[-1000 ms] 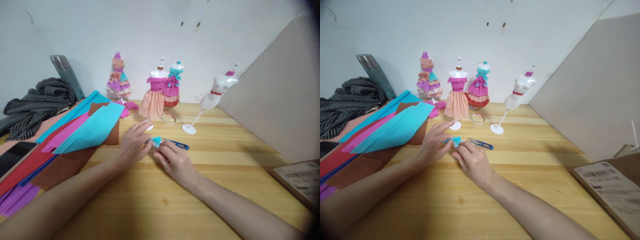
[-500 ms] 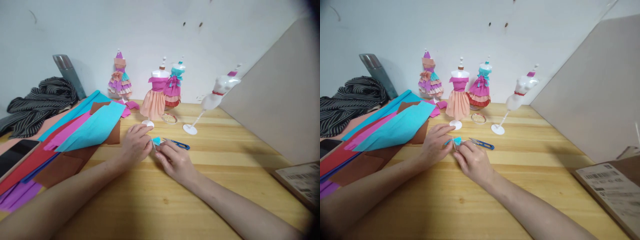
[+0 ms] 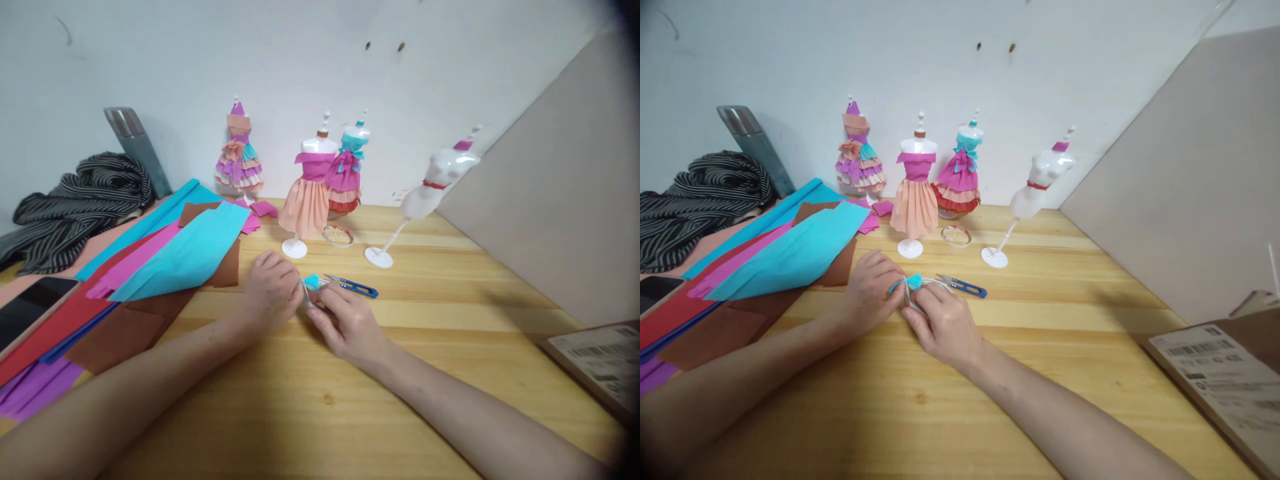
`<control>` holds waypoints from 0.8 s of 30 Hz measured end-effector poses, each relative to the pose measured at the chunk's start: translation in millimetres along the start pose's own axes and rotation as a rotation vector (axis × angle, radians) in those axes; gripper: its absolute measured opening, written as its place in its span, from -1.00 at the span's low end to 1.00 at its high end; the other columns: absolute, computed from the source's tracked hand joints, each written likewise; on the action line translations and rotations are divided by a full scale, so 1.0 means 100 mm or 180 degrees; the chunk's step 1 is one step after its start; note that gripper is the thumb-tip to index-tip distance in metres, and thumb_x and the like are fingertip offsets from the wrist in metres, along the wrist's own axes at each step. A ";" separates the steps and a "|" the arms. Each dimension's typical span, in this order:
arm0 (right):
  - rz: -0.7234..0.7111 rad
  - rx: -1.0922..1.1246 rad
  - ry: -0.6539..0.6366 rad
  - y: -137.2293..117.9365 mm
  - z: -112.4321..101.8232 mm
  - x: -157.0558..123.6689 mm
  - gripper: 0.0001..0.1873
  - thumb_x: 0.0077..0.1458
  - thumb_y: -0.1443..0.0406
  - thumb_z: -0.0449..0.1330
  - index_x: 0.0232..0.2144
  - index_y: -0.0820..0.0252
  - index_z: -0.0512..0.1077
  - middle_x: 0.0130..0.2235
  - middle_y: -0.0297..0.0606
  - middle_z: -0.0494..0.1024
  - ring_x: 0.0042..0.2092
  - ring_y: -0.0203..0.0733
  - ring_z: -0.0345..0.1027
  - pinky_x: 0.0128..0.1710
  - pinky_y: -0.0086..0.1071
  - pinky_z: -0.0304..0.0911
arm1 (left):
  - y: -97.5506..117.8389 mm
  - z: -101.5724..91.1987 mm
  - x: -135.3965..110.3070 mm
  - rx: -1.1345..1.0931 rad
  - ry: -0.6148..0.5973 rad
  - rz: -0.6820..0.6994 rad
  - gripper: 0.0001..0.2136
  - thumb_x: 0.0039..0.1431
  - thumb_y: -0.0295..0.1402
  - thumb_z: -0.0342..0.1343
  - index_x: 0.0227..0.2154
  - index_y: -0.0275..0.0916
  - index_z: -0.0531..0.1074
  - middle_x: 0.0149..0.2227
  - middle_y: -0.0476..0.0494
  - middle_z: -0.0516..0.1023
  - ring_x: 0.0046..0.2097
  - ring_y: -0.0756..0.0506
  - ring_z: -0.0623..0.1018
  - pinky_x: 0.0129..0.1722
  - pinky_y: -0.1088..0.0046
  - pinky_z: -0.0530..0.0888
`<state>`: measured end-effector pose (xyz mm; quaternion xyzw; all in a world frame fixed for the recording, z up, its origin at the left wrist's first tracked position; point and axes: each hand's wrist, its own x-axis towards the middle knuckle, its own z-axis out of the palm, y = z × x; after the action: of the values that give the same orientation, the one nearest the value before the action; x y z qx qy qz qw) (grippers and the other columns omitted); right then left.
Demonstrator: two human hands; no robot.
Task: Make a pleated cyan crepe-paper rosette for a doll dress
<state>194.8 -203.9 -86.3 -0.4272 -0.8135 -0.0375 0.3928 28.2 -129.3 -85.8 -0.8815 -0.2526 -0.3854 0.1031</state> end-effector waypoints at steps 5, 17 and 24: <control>-0.0010 0.0014 -0.0123 -0.02 -0.02 -0.01 -0.82 0.24 0.30 0.00 -0.37 0.19 0.36 -0.43 -0.20 0.47 -0.41 -0.19 0.35 -0.40 -0.35 0.29 | -0.02 -0.03 -0.01 0.0314 -0.0133 0.0335 -0.82 0.17 -0.49 0.03 -0.52 -0.24 0.41 -0.43 -0.10 0.51 -0.25 -0.12 0.42 0.06 0.12 0.33; -0.0535 -0.0969 0.0022 -0.08 -0.03 -0.02 -0.83 0.16 0.42 0.09 -0.45 0.20 0.41 -0.52 -0.24 0.46 -0.47 -0.22 0.31 -0.46 -0.34 0.25 | -0.04 0.00 -0.02 0.0522 -0.0058 0.0274 -0.84 0.15 -0.49 0.05 -0.52 -0.24 0.42 -0.47 -0.08 0.50 -0.31 -0.11 0.40 0.00 0.17 0.35; 0.0151 -0.0029 0.0405 0.05 -0.05 0.05 -0.72 0.12 0.40 0.10 -0.09 0.19 0.36 -0.09 -0.01 0.47 -0.04 0.01 0.37 -0.10 -0.07 0.37 | 0.01 -0.02 -0.03 0.0117 0.0187 0.0393 -0.84 0.17 -0.51 0.01 -0.47 -0.23 0.43 -0.37 -0.09 0.57 -0.25 -0.09 0.45 0.08 0.16 0.35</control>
<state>199.5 -199.3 -81.0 -0.4449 -0.7764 -0.0589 0.4426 25.9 -131.8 -86.4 -0.8817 -0.2016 -0.3993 0.1502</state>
